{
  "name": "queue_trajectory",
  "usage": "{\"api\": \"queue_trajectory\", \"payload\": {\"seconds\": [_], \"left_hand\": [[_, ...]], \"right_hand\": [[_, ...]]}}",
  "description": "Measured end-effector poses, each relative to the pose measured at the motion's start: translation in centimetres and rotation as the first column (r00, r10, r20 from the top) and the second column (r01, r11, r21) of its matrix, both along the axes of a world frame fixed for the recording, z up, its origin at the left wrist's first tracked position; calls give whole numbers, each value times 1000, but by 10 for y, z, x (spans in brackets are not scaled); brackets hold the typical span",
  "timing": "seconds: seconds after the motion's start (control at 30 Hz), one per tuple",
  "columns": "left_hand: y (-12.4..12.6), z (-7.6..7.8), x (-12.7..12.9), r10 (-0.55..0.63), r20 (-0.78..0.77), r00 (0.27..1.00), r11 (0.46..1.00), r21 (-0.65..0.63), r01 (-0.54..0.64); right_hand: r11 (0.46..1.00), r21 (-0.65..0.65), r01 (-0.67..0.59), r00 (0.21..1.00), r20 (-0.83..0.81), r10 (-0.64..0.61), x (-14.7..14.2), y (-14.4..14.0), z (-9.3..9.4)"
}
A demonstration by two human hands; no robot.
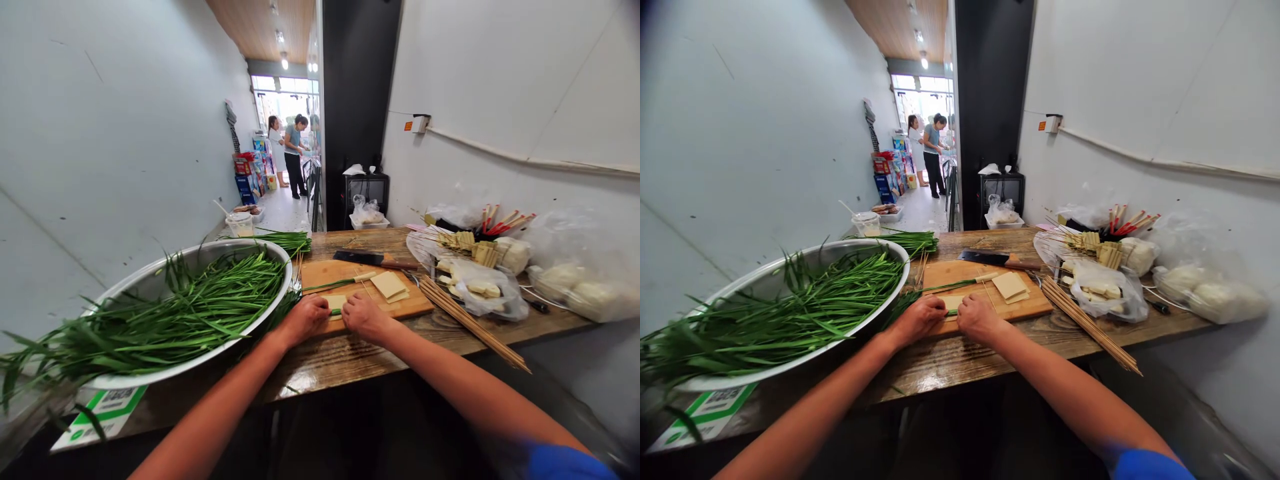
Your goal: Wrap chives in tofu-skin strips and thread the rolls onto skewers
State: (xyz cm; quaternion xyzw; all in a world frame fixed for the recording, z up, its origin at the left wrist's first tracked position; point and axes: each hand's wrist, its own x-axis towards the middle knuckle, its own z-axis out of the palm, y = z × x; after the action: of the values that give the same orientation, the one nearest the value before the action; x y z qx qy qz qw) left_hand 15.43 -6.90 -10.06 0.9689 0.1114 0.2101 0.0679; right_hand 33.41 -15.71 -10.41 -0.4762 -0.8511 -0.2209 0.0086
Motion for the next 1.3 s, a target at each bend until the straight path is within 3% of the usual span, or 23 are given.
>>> {"api": "queue_trajectory", "payload": {"seconds": [0.17, 0.47, 0.57, 0.7, 0.87, 1.03, 1.1, 1.13, 1.2, 1.3], "left_hand": [[-1, -2, -7, 14, -60, 998, 996, 87, -9], [-7, -5, 1, 109, -42, 993, 985, 137, -102], [-5, -4, 3, 106, -30, 994, 991, 81, -103], [-2, -3, 1, 153, 1, 988, 984, -94, -152], [-3, -5, 1, 311, 5, 950, 894, -341, -291], [4, -10, 4, 492, -77, 867, 692, -569, -444], [6, -11, 4, 506, -64, 860, 662, -611, -435], [8, -12, 3, 495, -41, 868, 679, -605, -416], [8, -12, 1, 420, 10, 908, 775, -524, -353], [7, -8, -1, 244, 31, 969, 939, -259, -228]], "right_hand": [[1000, 1, 14, 1000, -15, -14, -3, 1, -5], [990, -14, 137, 947, -290, -135, 3, 3, -11], [991, -16, 130, 936, -327, -128, 2, 1, -10], [994, -32, 101, 909, -403, -105, 5, 2, -13], [989, -144, 37, 750, -650, -123, 15, 10, -17], [961, -277, 27, 625, -746, -232, 21, 18, -17], [939, -341, 43, 576, -759, -302, 20, 20, -15], [923, -381, 51, 548, -762, -345, 20, 21, -14], [880, -472, 58, 489, -755, -437, 18, 22, -12], [804, -594, 22, 414, -727, -548, 18, 28, -6]]}}
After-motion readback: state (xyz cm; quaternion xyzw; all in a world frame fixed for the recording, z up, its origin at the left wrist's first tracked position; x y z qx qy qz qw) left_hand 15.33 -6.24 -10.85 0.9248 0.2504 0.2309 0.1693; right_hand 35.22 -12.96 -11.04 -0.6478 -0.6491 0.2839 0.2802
